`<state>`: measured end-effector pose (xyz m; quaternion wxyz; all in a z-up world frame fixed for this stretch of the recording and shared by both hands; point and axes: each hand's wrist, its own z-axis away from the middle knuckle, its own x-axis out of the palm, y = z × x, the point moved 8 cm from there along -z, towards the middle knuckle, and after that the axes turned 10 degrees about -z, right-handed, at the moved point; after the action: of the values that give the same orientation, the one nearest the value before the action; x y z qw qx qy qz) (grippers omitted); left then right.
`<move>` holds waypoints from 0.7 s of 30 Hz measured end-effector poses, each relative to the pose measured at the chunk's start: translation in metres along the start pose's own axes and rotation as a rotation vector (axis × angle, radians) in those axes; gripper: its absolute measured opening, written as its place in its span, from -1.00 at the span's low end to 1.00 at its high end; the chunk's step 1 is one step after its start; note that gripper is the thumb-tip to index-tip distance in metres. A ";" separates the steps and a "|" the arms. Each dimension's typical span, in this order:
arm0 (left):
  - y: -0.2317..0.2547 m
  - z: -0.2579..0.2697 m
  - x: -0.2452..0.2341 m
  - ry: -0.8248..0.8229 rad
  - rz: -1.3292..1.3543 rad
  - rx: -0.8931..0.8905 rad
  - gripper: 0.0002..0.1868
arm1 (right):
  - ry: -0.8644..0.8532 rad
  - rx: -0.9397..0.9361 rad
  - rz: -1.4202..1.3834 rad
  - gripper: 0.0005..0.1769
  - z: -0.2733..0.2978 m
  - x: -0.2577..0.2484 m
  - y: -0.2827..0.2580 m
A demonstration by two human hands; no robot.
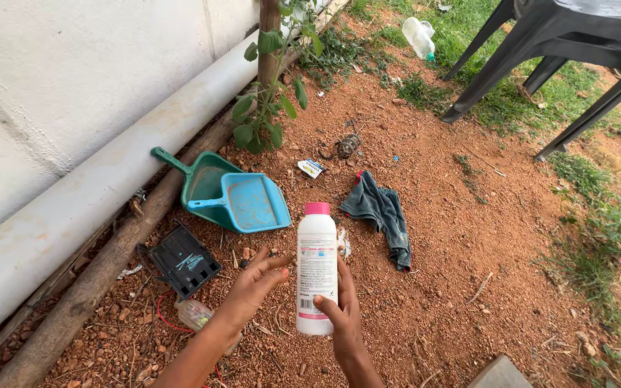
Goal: The person picks up plastic bottles and other items from the ground, handles them by hand, and then places them onto a metal shelf.
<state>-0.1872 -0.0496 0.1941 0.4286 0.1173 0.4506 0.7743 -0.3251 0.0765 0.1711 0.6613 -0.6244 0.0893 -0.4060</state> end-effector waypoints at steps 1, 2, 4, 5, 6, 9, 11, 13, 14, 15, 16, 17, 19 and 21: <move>0.002 0.000 -0.001 0.004 0.001 0.001 -0.55 | -0.004 0.000 0.000 0.23 -0.003 0.001 0.000; 0.002 -0.001 -0.003 0.033 0.016 0.017 -0.53 | -0.006 0.012 -0.005 0.22 -0.006 0.000 0.001; -0.002 -0.005 -0.006 0.063 0.041 0.034 -0.51 | -0.013 0.025 -0.001 0.22 -0.013 0.003 0.000; -0.007 -0.007 -0.007 0.071 0.057 -0.007 -0.50 | -0.001 0.041 0.033 0.21 -0.019 0.006 -0.002; -0.013 -0.008 -0.010 0.079 0.068 -0.054 -0.47 | 0.013 0.060 0.061 0.20 -0.021 0.010 -0.006; -0.002 -0.009 -0.006 0.062 0.180 0.011 -0.48 | -0.113 -0.047 -0.015 0.13 -0.032 0.036 -0.047; 0.015 -0.004 -0.007 0.090 0.200 -0.016 -0.49 | -0.142 -0.037 0.025 0.13 -0.038 0.049 -0.080; 0.039 0.006 -0.007 0.110 0.216 -0.055 -0.50 | -0.160 -0.018 0.063 0.13 -0.043 0.061 -0.111; 0.057 0.012 -0.010 0.123 0.223 -0.029 -0.50 | -0.143 0.007 0.097 0.14 -0.046 0.066 -0.125; 0.075 0.019 -0.014 0.135 0.230 -0.003 -0.49 | -0.126 0.032 0.131 0.15 -0.047 0.070 -0.138; 0.090 0.029 -0.018 0.143 0.234 -0.013 -0.49 | -0.133 0.043 0.131 0.15 -0.046 0.077 -0.152; 0.105 0.041 -0.022 0.158 0.275 -0.013 -0.50 | -0.168 0.010 0.093 0.13 -0.045 0.087 -0.170; 0.133 0.064 -0.037 0.174 0.331 -0.016 -0.50 | -0.208 -0.017 0.068 0.11 -0.037 0.108 -0.201; 0.159 0.092 -0.054 0.216 0.363 0.035 -0.47 | -0.174 0.033 0.110 0.06 -0.026 0.122 -0.232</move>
<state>-0.1910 -0.0719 0.3842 0.2290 0.1202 0.4786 0.8391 -0.3599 0.0030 0.4214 0.6981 -0.6404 0.0591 -0.3148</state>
